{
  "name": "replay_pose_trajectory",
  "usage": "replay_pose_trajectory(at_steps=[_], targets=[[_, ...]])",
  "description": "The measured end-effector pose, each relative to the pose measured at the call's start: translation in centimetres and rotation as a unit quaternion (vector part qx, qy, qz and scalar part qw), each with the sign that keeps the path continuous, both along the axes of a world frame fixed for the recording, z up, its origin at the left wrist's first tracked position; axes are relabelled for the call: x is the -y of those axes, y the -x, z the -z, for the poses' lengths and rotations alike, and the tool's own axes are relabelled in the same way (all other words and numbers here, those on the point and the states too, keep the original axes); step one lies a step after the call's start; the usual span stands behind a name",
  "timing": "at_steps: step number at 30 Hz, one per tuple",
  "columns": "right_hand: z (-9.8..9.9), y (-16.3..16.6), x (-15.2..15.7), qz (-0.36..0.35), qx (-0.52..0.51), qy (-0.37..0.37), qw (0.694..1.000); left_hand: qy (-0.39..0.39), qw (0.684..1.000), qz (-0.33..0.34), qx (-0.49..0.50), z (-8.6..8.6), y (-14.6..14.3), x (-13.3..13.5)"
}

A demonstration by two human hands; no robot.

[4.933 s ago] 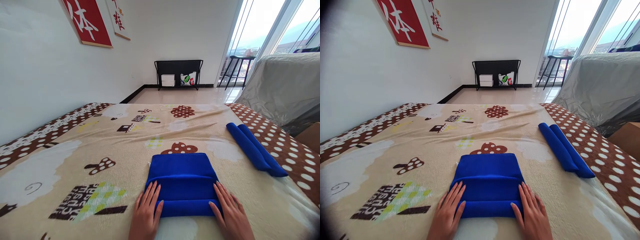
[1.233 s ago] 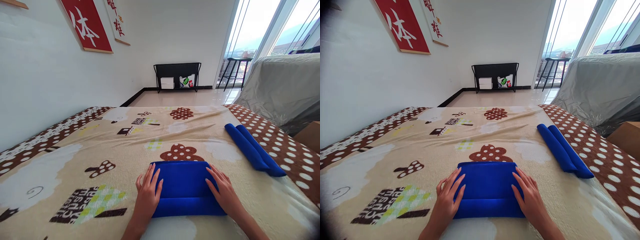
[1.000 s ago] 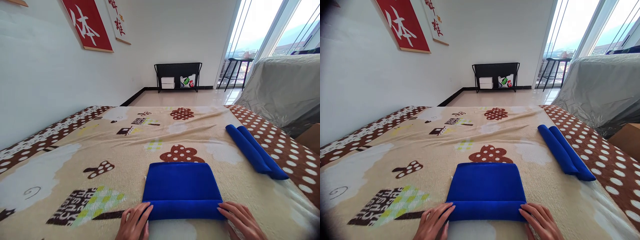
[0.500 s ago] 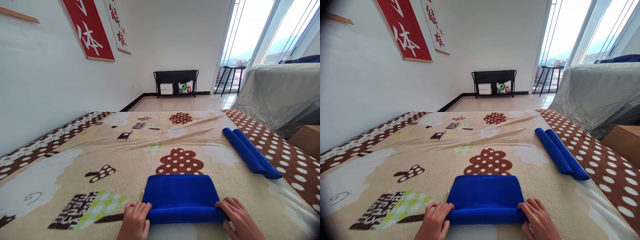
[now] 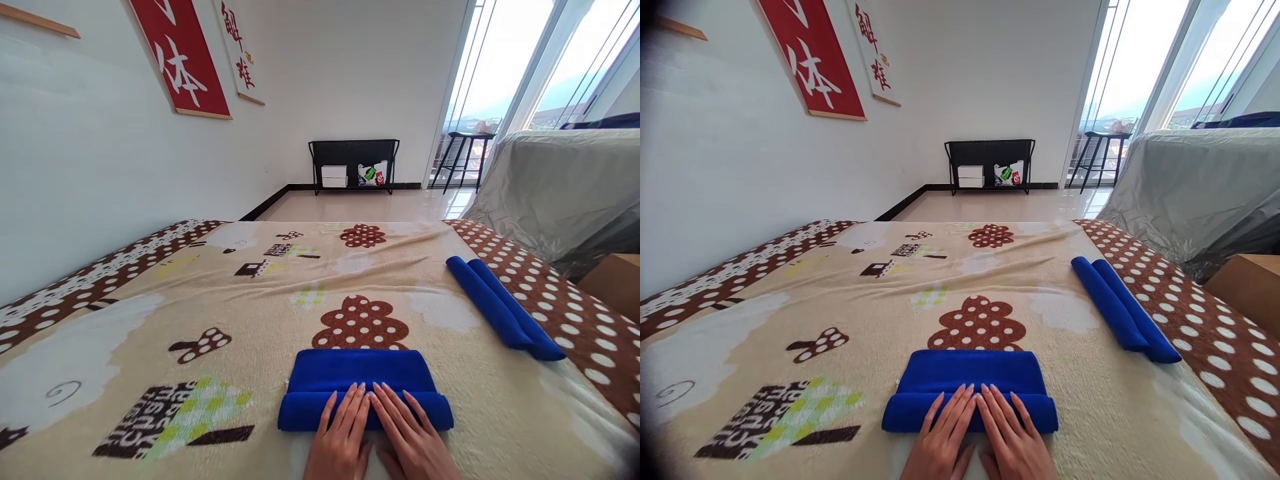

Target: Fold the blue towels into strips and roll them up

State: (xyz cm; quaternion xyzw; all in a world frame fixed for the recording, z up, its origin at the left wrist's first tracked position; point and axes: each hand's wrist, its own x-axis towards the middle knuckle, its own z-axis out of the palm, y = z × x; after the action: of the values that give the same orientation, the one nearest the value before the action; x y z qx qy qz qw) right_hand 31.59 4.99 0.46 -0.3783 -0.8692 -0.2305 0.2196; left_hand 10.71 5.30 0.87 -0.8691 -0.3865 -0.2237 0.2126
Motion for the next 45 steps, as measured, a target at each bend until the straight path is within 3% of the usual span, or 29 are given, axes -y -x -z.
replay_pose_trajectory(at_steps=[8,12,18,22,25,28,32,34,38,41,45], targets=[[0.3,-7.9,0.6,0.016,0.008,0.063,0.998,0.046,0.995,-0.083,-0.026,0.5,8.5,0.7],[1.5,-10.1,0.8,0.04,0.006,0.088,0.995,0.063,0.994,-0.094,-0.012,0.8,10.2,0.8],[2.6,-10.2,0.1,0.097,-0.055,0.08,0.991,0.06,0.99,-0.129,0.017,-0.1,9.5,-0.1],[0.7,-10.2,0.2,0.061,-0.078,0.103,0.99,0.085,0.985,-0.114,0.1,-0.6,9.3,0.2],[-0.9,-10.3,0.5,0.046,-0.085,0.16,0.982,0.123,0.978,-0.096,0.141,-1.2,9.6,0.7],[-1.4,-9.6,0.5,0.063,-0.098,0.162,0.98,0.164,0.975,-0.101,0.113,-2.1,9.4,0.6],[-0.6,-6.6,-0.1,0.101,-0.123,0.056,0.986,0.099,0.983,-0.108,0.112,-2.7,6.6,-0.3],[-0.5,-4.3,-0.2,0.074,-0.115,0.031,0.99,0.056,0.992,-0.064,0.098,-2.5,4.3,-0.6],[-0.8,-0.6,-0.4,0.018,-0.047,0.021,0.999,0.033,0.999,0.018,-0.029,-1.9,0.8,-0.9],[-0.8,-0.8,-0.8,0.027,-0.015,0.053,0.998,0.053,0.997,-0.013,-0.061,-1.7,0.9,-1.1],[-0.1,-4.0,-1.3,0.047,-0.023,0.127,0.99,0.08,0.993,-0.074,-0.051,-1.5,3.8,-1.6]])
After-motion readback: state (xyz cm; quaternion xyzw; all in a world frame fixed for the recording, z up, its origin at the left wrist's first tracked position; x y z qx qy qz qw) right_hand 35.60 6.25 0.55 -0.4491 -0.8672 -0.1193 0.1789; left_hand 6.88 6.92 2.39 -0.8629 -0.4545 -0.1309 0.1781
